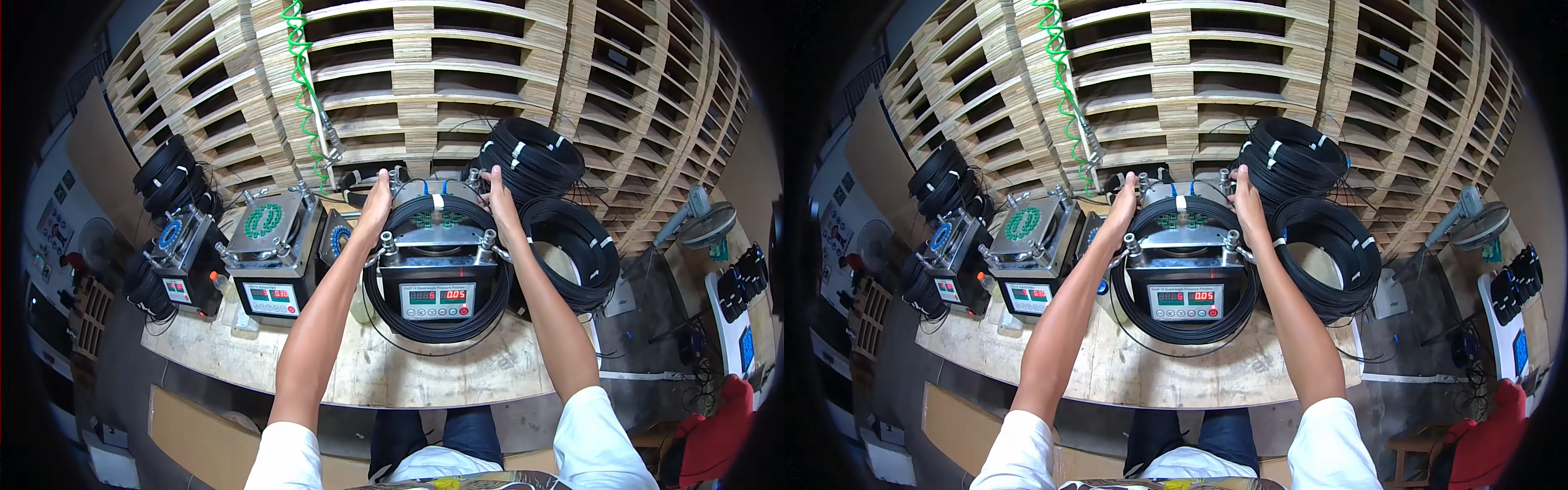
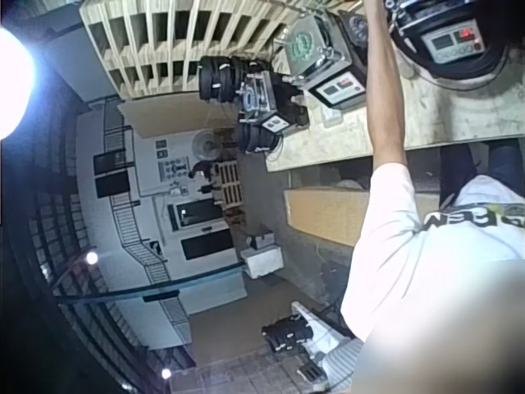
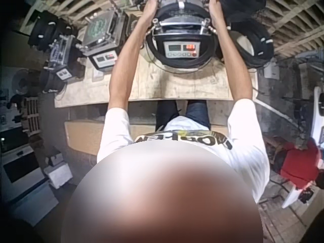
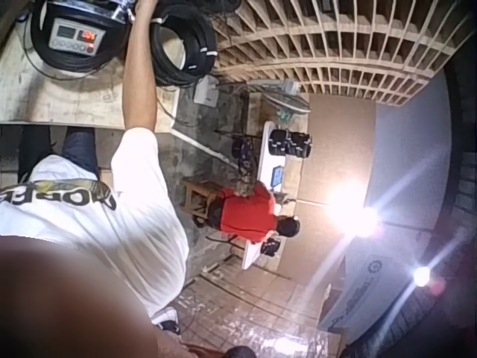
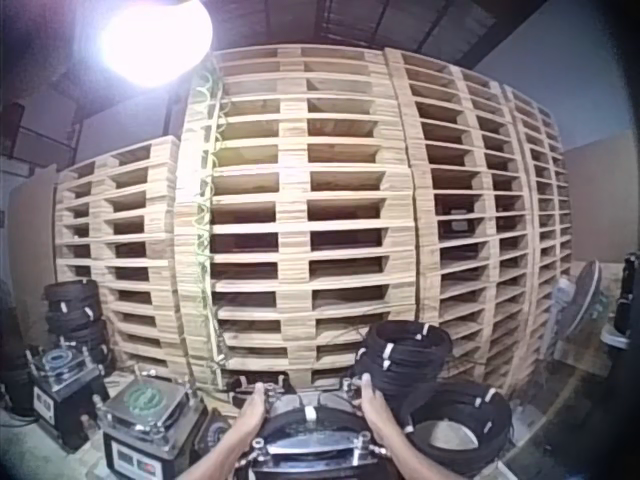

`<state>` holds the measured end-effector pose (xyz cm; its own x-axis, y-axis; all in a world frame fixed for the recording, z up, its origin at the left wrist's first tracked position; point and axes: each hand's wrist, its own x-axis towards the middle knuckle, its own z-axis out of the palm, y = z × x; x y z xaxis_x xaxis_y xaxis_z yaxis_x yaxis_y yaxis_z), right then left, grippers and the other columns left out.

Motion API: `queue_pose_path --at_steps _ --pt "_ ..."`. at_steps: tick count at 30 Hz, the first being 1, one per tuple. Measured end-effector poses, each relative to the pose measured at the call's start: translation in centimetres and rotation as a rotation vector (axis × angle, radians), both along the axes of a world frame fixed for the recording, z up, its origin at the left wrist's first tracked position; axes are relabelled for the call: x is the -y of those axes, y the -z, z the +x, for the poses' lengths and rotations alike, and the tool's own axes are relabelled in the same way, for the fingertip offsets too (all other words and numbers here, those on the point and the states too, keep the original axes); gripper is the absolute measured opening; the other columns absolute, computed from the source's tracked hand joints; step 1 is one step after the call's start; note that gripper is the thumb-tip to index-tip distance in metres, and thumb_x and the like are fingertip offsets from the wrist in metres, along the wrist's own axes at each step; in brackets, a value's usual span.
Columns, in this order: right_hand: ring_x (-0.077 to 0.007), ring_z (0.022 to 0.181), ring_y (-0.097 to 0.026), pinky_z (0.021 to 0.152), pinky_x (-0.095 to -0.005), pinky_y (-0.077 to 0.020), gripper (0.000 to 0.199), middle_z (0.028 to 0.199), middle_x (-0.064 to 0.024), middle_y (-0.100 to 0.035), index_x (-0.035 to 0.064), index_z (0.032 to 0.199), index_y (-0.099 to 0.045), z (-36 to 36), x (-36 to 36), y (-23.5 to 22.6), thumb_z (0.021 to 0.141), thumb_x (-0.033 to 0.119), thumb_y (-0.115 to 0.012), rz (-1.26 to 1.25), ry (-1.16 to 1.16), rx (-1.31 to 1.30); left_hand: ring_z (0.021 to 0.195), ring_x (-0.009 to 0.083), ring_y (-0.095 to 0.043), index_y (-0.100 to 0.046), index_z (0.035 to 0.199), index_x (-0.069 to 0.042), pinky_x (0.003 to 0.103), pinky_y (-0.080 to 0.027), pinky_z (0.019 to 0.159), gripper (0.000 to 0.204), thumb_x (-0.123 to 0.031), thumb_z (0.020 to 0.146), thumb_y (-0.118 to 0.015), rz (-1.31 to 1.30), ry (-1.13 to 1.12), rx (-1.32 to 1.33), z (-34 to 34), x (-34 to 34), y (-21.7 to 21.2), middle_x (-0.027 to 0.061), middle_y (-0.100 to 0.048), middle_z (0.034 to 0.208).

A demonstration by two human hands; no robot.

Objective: Load a coil of black cable into an industrial terminal processing machine and initiate the cycle.

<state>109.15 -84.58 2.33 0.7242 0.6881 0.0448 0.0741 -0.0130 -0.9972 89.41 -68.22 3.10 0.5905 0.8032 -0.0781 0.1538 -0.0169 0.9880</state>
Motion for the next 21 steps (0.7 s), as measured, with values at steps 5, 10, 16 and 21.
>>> queue_pose_path --at_steps 5,10,16,21 --pt "-0.0157 0.079 -0.053 0.074 -0.0292 -0.0418 0.087 0.082 -0.0063 -0.058 0.0022 0.139 -0.055 0.4 -0.9 0.4 0.098 0.074 -0.026 -0.028 0.058 0.162 0.147 0.0311 -0.032 -0.033 0.153 0.000 0.037 -0.023 0.118 0.079 -0.061 0.104 -0.022 0.080 -0.059 -0.013 0.1 -0.7 0.7 0.0199 -0.035 0.158" --pt "-0.0140 0.077 -0.049 0.077 -0.0283 -0.0434 0.078 0.094 -0.0073 -0.057 -0.0007 0.131 -0.058 1.4 -1.5 1.6 0.102 0.066 -0.030 -0.017 0.026 0.233 0.134 0.0256 -0.044 -0.037 0.151 0.001 0.036 -0.030 0.112 0.085 -0.067 0.101 -0.025 0.204 -0.079 -0.037 0.7 -0.6 0.9 0.0153 -0.047 0.149" --pt "-0.0256 0.087 -0.063 0.085 -0.0358 -0.0489 0.074 0.100 -0.0196 -0.067 -0.0039 0.127 -0.059 1.3 -1.6 1.9 0.104 0.060 -0.030 -0.035 0.001 0.220 0.148 0.0334 -0.031 -0.034 0.152 0.001 0.038 -0.023 0.119 0.081 -0.063 0.103 -0.024 0.229 -0.110 -0.089 0.7 -0.4 0.2 0.0223 -0.037 0.156" --pt "-0.0141 0.075 -0.050 0.073 -0.0278 -0.0432 0.074 0.089 -0.0052 -0.057 0.0003 0.129 -0.059 0.8 -0.9 1.3 0.103 0.064 -0.032 0.050 0.016 0.162 0.148 0.0326 -0.030 -0.034 0.152 0.002 0.038 -0.023 0.120 0.082 -0.063 0.103 -0.024 0.236 -0.073 -0.056 0.5 0.5 -0.4 0.0209 -0.036 0.157"
